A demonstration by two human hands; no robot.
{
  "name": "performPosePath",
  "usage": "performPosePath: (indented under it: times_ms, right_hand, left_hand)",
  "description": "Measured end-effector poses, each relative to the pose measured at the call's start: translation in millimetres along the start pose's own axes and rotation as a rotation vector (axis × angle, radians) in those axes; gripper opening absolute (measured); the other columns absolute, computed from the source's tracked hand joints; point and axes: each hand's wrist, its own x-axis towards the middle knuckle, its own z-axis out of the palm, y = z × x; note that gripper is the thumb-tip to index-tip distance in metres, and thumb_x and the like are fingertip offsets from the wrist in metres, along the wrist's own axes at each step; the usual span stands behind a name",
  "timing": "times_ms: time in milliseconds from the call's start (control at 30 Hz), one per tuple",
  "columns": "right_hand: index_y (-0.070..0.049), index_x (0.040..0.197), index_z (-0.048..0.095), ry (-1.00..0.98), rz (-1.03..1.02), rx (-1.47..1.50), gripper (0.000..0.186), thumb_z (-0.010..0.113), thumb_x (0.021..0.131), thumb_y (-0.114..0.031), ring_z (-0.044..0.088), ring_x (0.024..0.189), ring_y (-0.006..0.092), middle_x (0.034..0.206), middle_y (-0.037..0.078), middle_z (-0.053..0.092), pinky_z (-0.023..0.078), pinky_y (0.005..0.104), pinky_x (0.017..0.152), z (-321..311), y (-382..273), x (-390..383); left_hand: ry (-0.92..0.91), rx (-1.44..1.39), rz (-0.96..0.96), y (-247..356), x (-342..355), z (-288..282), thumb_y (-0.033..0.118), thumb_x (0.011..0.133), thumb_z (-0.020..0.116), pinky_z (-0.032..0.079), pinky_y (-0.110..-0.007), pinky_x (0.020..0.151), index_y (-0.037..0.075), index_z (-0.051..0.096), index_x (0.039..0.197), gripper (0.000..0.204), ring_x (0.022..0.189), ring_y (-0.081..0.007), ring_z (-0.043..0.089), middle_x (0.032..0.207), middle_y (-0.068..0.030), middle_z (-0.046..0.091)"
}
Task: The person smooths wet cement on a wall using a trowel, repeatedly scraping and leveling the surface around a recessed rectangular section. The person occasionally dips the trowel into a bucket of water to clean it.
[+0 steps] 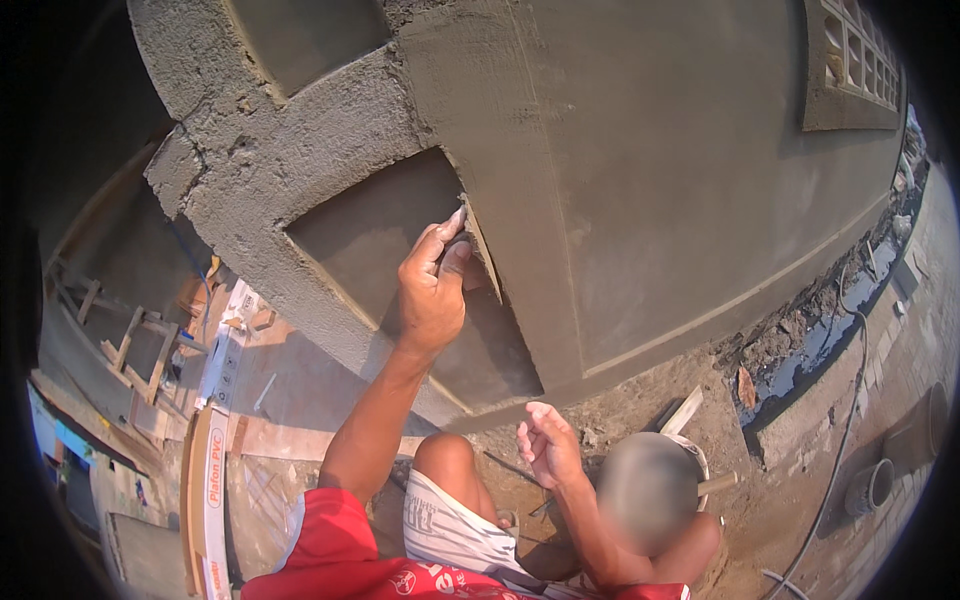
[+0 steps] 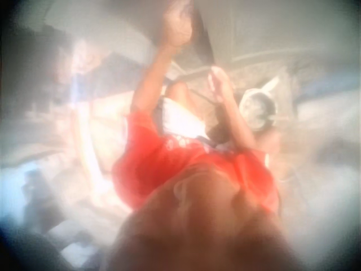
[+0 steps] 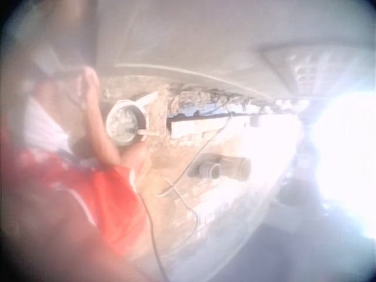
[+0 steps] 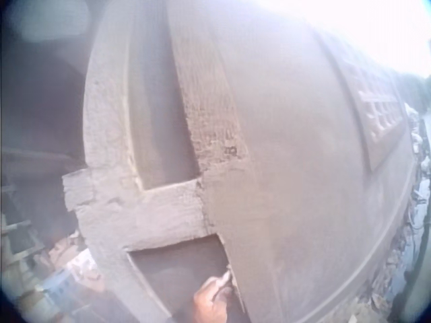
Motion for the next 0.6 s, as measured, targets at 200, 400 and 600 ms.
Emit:
performPosePath:
  times_ms: [200,400,600]
  right_hand:
    - [-0.008,0.112,0.055,-0.003,-0.019,-0.075,0.019,0.057,0.097,-0.02,0.054,0.055,0.0136,0.078,0.008,0.064,0.04,0.024,0.045,3,1,3]
    - [-0.009,0.112,0.055,0.01,-0.101,-0.16,0.021,0.058,0.096,-0.023,0.055,0.055,0.0145,0.077,0.009,0.064,0.041,0.0245,0.045,-8,-7,0]
    - [-0.008,0.111,0.056,0.062,-0.047,-0.158,0.017,0.056,0.097,-0.019,0.055,0.055,0.0145,0.077,0.009,0.064,0.041,0.0254,0.045,-8,4,-4]
  left_hand:
    - [-0.066,-0.683,-0.425,-24,-78,-5,-0.005,0.095,0.053,0.051,-0.025,0.077,-0.003,0.057,0.128,0.034,0.091,-0.0128,0.062,0.105,-0.0079,0.066]
    - [-0.004,-0.377,-0.105,7,-25,-20,-0.006,0.093,0.054,0.049,-0.027,0.082,-0.003,0.056,0.13,0.036,0.093,-0.0151,0.062,0.11,-0.0109,0.065]
    - [0.065,-0.189,0.005,23,15,-29,-0.008,0.088,0.057,0.047,-0.029,0.089,-0.005,0.059,0.124,0.035,0.098,-0.0219,0.064,0.104,-0.0158,0.067]
